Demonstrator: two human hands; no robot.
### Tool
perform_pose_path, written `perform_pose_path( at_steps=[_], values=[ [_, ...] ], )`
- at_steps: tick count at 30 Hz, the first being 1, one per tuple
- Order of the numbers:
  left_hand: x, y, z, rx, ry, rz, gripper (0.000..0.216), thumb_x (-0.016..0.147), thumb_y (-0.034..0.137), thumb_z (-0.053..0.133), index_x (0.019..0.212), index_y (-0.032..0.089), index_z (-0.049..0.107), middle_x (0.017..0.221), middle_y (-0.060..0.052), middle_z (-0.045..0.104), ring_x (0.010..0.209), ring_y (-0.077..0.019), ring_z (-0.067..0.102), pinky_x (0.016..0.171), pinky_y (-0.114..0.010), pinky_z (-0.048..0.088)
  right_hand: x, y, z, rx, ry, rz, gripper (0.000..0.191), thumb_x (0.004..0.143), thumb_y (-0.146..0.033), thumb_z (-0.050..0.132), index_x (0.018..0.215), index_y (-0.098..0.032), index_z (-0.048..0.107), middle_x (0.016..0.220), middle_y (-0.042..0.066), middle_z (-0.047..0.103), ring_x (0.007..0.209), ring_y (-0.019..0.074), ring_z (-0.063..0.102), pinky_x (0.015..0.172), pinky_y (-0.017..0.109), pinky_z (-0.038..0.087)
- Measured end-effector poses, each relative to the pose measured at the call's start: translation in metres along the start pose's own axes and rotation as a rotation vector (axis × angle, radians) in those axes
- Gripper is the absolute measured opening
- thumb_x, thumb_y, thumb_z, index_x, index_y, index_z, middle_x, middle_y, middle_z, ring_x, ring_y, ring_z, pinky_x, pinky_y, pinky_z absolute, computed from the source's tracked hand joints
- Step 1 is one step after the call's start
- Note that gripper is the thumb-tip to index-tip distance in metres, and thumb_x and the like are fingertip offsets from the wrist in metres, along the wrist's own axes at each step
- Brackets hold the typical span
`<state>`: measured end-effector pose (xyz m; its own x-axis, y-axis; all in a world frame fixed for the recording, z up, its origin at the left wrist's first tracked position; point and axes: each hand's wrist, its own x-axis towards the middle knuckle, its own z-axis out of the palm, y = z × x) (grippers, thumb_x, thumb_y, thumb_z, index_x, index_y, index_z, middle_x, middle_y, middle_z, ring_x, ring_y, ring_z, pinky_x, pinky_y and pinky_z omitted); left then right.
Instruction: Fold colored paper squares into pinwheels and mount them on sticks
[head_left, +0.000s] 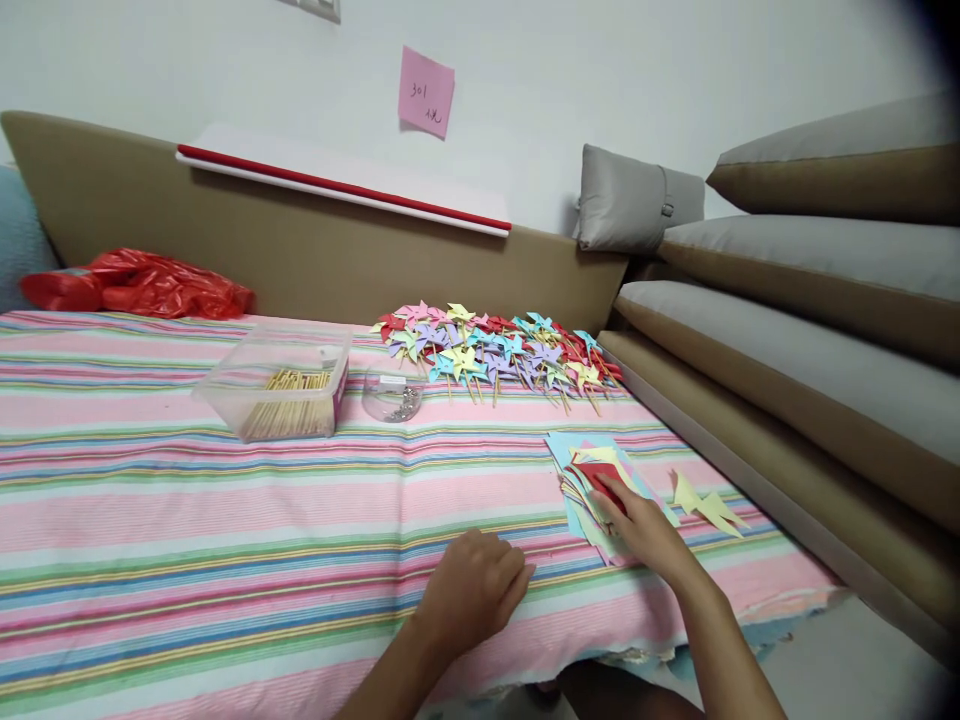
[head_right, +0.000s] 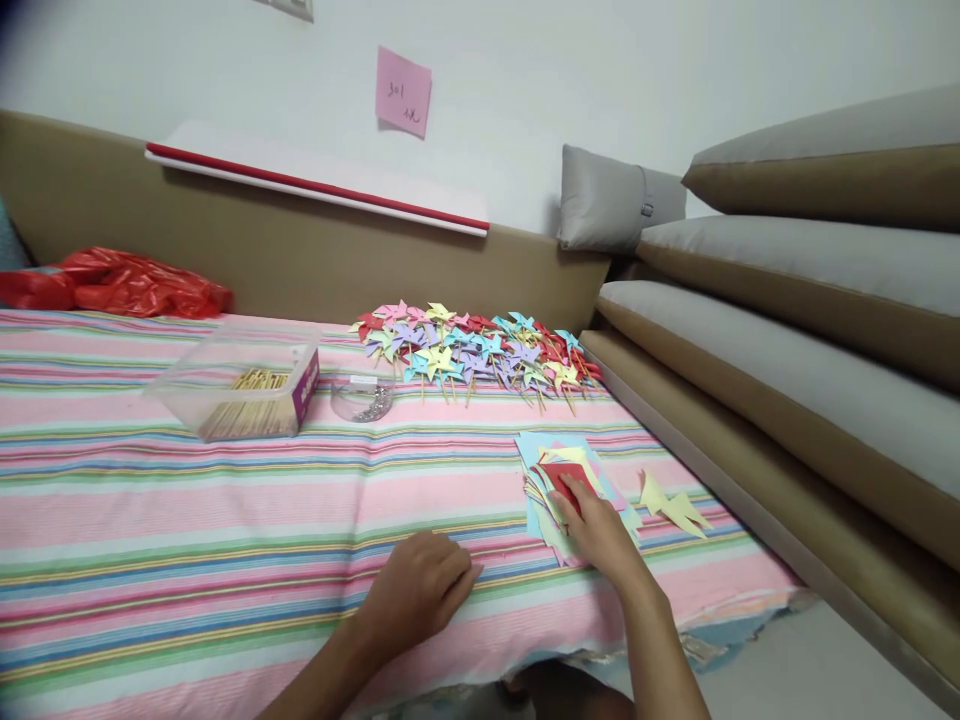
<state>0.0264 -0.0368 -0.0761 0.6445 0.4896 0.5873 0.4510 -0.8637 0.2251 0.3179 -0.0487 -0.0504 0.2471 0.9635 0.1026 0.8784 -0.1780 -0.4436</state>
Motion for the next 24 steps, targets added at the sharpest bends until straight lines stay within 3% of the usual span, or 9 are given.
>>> perform_pose_path(
  at_steps=[3,6,8,13,18,24],
  values=[
    [0.0,0.003,0.0,0.06,-0.024,0.064,0.033,0.103,0.024,0.046,0.072,0.02,0.057,0.063,-0.002,0.063,0.059,-0.0178,0.057,0.057,-0.036,0.03,0.003,-0.001,0.0,-0.037,0.05,0.014,0.053,0.101,-0.045,0.028,0.133,-0.018,0.061,0.108,0.011,0.077,0.1,0.0289,0.072,0.085,0.037,0.052],
    [-0.001,0.002,0.0,0.068,-0.031,0.041,0.033,0.103,0.025,0.045,0.072,0.02,0.057,0.064,-0.001,0.064,0.059,-0.0175,0.059,0.056,-0.037,0.03,0.007,-0.005,0.002,-0.078,0.113,0.035,0.051,0.1,-0.039,0.029,0.135,-0.015,0.057,0.119,0.015,0.074,0.106,0.0311,0.07,0.09,0.04,0.049],
    [-0.002,0.001,0.001,0.072,-0.036,0.051,0.032,0.103,0.025,0.046,0.073,0.02,0.057,0.066,-0.001,0.066,0.061,-0.0175,0.06,0.057,-0.036,0.03,0.009,-0.008,0.003,-0.096,0.14,0.045,0.052,0.099,-0.045,0.036,0.136,-0.013,0.056,0.125,0.016,0.071,0.11,0.0321,0.069,0.092,0.041,0.048],
    [-0.002,0.002,0.0,0.065,-0.036,0.049,0.03,0.102,0.026,0.048,0.074,0.019,0.057,0.067,-0.001,0.067,0.062,-0.017,0.062,0.057,-0.036,0.03,0.009,-0.015,0.004,-0.138,0.127,0.049,0.062,0.086,-0.061,0.056,0.127,-0.015,0.063,0.113,0.016,0.075,0.103,0.0348,0.07,0.087,0.042,0.05],
    [-0.003,0.002,0.0,0.035,-0.013,0.039,0.031,0.102,0.026,0.048,0.073,0.02,0.057,0.066,-0.002,0.066,0.061,-0.018,0.061,0.056,-0.036,0.03,0.005,-0.017,0.001,-0.123,0.103,0.035,0.05,0.093,-0.054,0.045,0.123,-0.02,0.065,0.101,0.01,0.078,0.092,0.0306,0.072,0.078,0.037,0.05],
    [-0.003,0.002,0.0,0.048,-0.024,0.04,0.029,0.101,0.025,0.049,0.074,0.02,0.058,0.067,-0.001,0.066,0.061,-0.0177,0.061,0.056,-0.036,0.031,0.003,-0.013,-0.002,-0.101,0.08,0.014,0.05,0.096,-0.058,0.039,0.121,-0.024,0.066,0.089,0.006,0.078,0.088,0.0297,0.073,0.073,0.035,0.051]
  ],
)
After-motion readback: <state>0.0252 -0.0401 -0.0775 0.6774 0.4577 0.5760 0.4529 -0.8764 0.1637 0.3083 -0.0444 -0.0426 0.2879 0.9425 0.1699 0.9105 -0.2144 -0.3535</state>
